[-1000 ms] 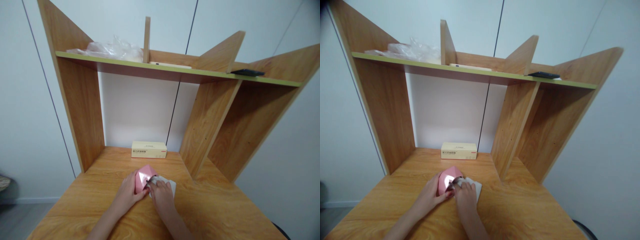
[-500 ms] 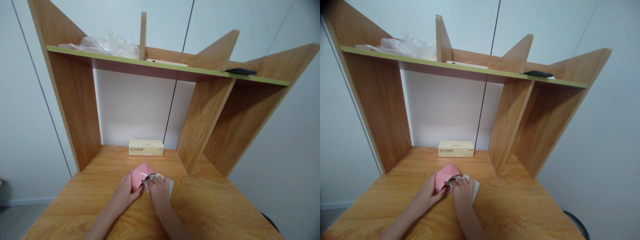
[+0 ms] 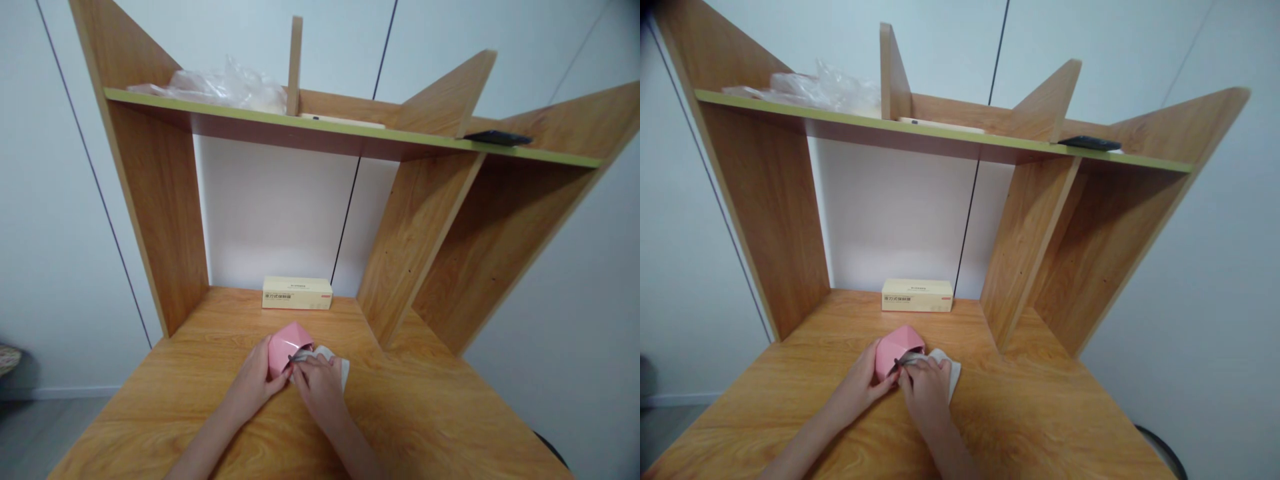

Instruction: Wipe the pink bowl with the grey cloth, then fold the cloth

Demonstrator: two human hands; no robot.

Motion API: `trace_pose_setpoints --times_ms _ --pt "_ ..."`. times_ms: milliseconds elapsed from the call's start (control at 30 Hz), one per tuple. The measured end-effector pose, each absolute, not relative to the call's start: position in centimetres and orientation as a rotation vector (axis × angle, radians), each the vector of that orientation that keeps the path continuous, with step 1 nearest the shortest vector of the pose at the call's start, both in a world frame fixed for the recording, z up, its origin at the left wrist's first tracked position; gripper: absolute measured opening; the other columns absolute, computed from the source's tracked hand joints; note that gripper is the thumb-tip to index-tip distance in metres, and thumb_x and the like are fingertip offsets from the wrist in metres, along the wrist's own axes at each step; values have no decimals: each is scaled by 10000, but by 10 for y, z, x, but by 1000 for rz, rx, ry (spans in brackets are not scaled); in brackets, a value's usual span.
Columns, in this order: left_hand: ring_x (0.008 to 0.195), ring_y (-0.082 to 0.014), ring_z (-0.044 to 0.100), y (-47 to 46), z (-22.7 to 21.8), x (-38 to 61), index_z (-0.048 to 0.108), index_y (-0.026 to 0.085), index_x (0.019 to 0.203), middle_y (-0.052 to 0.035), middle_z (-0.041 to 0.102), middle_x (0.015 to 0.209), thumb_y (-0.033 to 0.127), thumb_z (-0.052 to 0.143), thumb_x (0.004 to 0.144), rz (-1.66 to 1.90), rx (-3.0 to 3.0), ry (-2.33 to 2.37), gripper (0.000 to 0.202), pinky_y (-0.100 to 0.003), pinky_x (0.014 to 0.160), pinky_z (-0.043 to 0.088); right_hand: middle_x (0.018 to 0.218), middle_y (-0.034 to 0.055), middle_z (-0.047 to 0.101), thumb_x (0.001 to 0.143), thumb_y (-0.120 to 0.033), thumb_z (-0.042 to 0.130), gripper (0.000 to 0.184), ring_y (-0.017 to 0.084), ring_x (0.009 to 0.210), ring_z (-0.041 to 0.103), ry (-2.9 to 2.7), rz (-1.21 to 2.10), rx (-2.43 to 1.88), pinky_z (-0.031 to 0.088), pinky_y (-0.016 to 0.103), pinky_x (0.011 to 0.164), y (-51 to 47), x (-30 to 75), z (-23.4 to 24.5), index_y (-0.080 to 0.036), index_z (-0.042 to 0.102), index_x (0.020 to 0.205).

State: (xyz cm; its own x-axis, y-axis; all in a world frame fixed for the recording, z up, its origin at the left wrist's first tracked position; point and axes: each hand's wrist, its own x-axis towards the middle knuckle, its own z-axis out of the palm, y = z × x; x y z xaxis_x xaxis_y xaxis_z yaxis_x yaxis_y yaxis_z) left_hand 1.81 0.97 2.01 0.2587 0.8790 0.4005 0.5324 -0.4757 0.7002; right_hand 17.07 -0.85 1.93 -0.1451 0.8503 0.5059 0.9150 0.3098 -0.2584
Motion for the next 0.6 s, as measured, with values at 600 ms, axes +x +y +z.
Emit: trace_pose_setpoints --times_ms 600 --pt "924 -266 596 -4 31 37 338 149 1213 -133 617 1030 352 531 693 929 2095 1614 591 -336 766 432 671 8 659 717 -284 510 146 200 691 619 -1614 226 -1957 294 302 644 11 179 12 -213 397 777"
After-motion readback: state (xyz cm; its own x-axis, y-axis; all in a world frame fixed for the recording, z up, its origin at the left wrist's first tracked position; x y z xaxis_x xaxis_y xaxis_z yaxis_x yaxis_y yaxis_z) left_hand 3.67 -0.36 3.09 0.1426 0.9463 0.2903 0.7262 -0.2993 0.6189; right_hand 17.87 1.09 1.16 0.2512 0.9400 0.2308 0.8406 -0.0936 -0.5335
